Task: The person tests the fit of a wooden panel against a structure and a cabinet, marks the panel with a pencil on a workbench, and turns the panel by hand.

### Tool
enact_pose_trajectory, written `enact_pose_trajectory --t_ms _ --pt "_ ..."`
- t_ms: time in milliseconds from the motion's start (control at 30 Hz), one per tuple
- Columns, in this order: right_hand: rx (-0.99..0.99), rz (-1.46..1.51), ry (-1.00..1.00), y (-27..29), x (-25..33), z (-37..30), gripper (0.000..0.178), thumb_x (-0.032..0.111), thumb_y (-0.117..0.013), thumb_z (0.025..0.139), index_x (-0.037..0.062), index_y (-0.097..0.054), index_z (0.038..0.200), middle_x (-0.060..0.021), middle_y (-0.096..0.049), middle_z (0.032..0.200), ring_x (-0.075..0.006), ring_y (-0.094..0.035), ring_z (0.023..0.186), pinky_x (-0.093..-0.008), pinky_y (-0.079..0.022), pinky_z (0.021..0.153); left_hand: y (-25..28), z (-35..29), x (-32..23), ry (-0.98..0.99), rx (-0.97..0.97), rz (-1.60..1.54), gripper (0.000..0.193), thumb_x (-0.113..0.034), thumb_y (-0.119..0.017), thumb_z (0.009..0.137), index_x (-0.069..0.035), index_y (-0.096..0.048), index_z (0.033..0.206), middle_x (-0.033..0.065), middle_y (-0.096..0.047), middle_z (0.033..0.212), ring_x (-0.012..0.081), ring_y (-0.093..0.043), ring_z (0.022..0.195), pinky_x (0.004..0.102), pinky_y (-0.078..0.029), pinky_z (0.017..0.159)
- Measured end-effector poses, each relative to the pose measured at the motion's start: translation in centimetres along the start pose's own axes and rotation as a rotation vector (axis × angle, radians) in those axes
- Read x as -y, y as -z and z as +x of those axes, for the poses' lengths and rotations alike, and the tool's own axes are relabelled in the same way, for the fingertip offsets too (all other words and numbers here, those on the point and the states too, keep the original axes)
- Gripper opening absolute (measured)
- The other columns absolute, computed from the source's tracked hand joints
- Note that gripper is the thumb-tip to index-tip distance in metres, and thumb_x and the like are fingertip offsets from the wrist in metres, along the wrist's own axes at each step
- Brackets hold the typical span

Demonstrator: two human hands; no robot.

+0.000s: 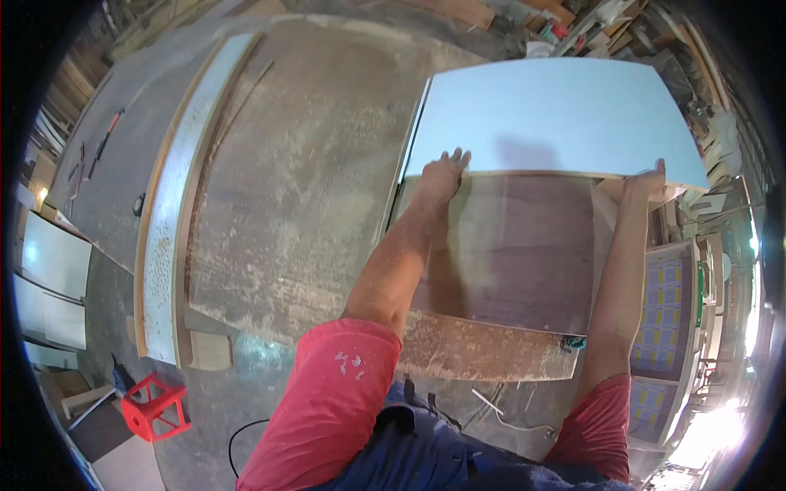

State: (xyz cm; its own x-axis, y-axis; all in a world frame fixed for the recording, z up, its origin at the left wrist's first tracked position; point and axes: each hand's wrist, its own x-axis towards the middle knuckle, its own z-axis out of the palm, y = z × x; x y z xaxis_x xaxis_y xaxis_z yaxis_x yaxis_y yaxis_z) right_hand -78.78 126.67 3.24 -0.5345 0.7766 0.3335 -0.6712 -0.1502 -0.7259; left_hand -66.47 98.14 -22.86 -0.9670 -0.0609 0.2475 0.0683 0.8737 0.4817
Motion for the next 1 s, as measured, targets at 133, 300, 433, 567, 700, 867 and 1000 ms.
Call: enact_pose_trajectory --t_ms 133,300,433,567,700,867,1000 --pt "-0.002 -0.114 -0.081 4.0 6.0 5.8 0.028 0.010 -0.059 0.090 -0.0087 -0.058 0.111 -0.0173 -0.061 0.107 -0.0350 -0.062 0.096 -0.0507 -0.057 0.080 1.4 -3.0 -5.4 -0.159 -0.048 -0.203 0.053 -0.023 -0.059 0.091 -0.018 -0.044 0.142 0.0092 -0.046 0.145 0.0312 -0.053 0.125 0.0455 -0.049 0.097" --pt "0.065 -0.160 -0.147 19.2 25.3 11.8 0.050 0.024 -0.051 0.096 -0.0054 -0.045 0.136 -0.0194 -0.052 0.134 -0.0353 -0.051 0.122 -0.0518 -0.042 0.105 12.9 -16.2 -12.9 0.255 0.104 -0.854 0.050 -0.032 -0.059 0.095 -0.007 -0.051 0.137 0.0115 -0.064 0.125 0.0217 -0.064 0.105 0.0350 -0.050 0.089" --pt "0.086 -0.028 -0.144 30.8 35.6 11.1 0.051 0.021 -0.055 0.095 -0.0058 -0.043 0.136 -0.0191 -0.052 0.133 -0.0324 -0.053 0.119 -0.0472 -0.047 0.100 6.2 -23.7 -12.4 0.405 0.009 -1.164 0.049 -0.033 -0.061 0.094 0.000 -0.055 0.129 0.0087 -0.068 0.112 0.0156 -0.066 0.090 0.0305 -0.052 0.079" --pt "-0.068 0.021 -0.149 38.4 41.5 8.9 0.047 0.017 -0.058 0.093 -0.0062 -0.048 0.132 -0.0185 -0.055 0.130 -0.0314 -0.055 0.118 -0.0471 -0.048 0.100 9.7 -25.4 -16.9 0.567 0.330 -1.456 0.042 -0.033 -0.062 0.093 -0.002 -0.059 0.121 0.0068 -0.067 0.098 0.0128 -0.063 0.088 0.0301 -0.052 0.072" --pt "-0.061 0.050 -0.216 46.7 42.0 9.3 0.043 0.017 -0.060 0.092 -0.0069 -0.053 0.127 -0.0184 -0.059 0.126 -0.0311 -0.057 0.115 -0.0460 -0.048 0.099 12.2 -28.5 -20.6 0.757 0.485 -1.531 0.045 -0.036 -0.062 0.092 -0.001 -0.059 0.120 0.0077 -0.067 0.097 0.0127 -0.064 0.086 0.0278 -0.052 0.068" --pt "-0.124 0.026 -0.361 45.5 40.7 4.0 0.045 0.018 -0.060 0.092 -0.0089 -0.052 0.127 -0.0186 -0.057 0.129 -0.0306 -0.057 0.115 -0.0437 -0.049 0.099 13.9 -35.9 -17.3 0.677 0.153 -1.352 0.036 -0.035 -0.071 0.087 0.000 -0.065 0.092 0.0041 -0.066 0.074 0.0102 -0.063 0.063 0.0241 -0.051 0.058" --pt "-0.167 -0.093 -0.232 42.3 41.1 -3.5 0.045 0.020 -0.057 0.096 -0.0107 -0.051 0.128 -0.0196 -0.056 0.130 -0.0309 -0.056 0.115 -0.0393 -0.051 0.095 20.1 -41.9 -14.5 0.774 -0.034 -1.367 0.032 -0.032 -0.066 0.091 0.000 -0.066 0.088 0.0029 -0.065 0.071 0.0093 -0.061 0.061 0.0232 -0.049 0.056"
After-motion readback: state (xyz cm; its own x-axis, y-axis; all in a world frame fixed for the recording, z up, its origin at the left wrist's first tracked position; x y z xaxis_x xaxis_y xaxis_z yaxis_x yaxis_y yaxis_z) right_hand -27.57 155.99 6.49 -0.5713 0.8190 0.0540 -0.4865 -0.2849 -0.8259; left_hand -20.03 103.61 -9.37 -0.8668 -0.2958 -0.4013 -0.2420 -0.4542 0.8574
